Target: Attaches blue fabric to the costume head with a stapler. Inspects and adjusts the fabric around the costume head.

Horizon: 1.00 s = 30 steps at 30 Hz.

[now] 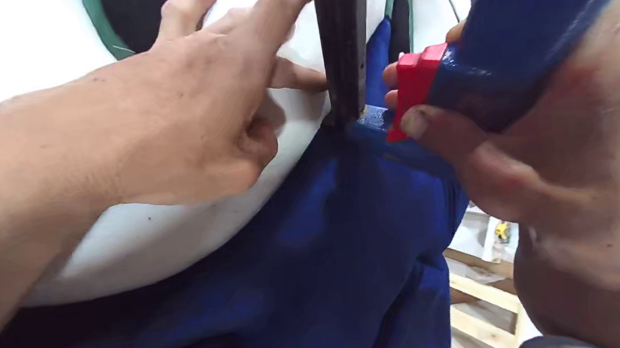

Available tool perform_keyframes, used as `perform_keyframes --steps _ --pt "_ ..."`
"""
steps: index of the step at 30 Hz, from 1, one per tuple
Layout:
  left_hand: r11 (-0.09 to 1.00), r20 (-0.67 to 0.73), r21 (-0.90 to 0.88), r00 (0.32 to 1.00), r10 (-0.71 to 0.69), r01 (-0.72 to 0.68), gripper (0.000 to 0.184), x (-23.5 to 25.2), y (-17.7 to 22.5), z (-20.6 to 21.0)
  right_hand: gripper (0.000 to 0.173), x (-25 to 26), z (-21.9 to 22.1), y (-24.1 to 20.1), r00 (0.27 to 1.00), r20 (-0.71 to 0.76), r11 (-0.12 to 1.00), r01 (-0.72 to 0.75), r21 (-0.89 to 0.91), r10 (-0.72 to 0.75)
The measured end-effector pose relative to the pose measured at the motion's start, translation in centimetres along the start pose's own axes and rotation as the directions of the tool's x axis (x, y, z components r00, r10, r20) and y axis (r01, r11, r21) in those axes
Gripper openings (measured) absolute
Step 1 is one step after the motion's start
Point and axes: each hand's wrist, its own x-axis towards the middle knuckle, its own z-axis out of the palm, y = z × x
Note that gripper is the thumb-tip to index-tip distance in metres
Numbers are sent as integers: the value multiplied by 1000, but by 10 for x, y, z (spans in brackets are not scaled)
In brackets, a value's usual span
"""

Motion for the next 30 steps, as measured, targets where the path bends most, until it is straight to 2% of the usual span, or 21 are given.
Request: perform_keyframes --steps 3,6,8,10,12,15,17,19,22,25,27,30 --pt "998 -5 53 999 34 -34 92 -1 -2 3 61 -19 -8 26 989 -135 981 -35 191 61" --pt "996 0 69 999 48 -48 91 -1 -2 3 51 -14 -8 60 945 -305 919 9 395 122" --pt "997 -2 50 999 54 -54 91 -1 -5 3 39 6 5 78 889 -419 831 86 550 185" --pt "999 -1 21 999 51 -51 93 -3 -5 3 31 23 21 90 820 -471 731 98 676 326" --pt "1000 23 -5 1000 3 -3 96 -3 0 2 27 33 34 101 760 -468 657 73 750 451" --pt "997 54 -40 997 -61 63 99 -8 -1 -1 18 33 47 111 735 -431 598 43 800 524" --pt "996 27 -51 997 -72 73 95 -18 -13 -4 6 31 50 115 737 -415 567 52 822 534" --pt "995 14 -20 996 -93 94 90 -26 -20 -10 15 28 54 121 751 -378 522 53 851 541" --pt "990 -43 100 995 -91 95 79 -37 -24 -12 22 19 61 128 768 -378 588 3 809 517" --pt "950 -102 291 991 -87 113 64 -36 2 0 13 8 64 127 777 -326 571 -53 819 539" --pt "930 -129 335 985 -116 153 50 -32 28 17 5 3 65 132 808 -277 528 -49 848 520" --pt "946 -74 298 991 -115 132 42 -27 44 32 17 7 61 140 843 -254 454 13 891 474"
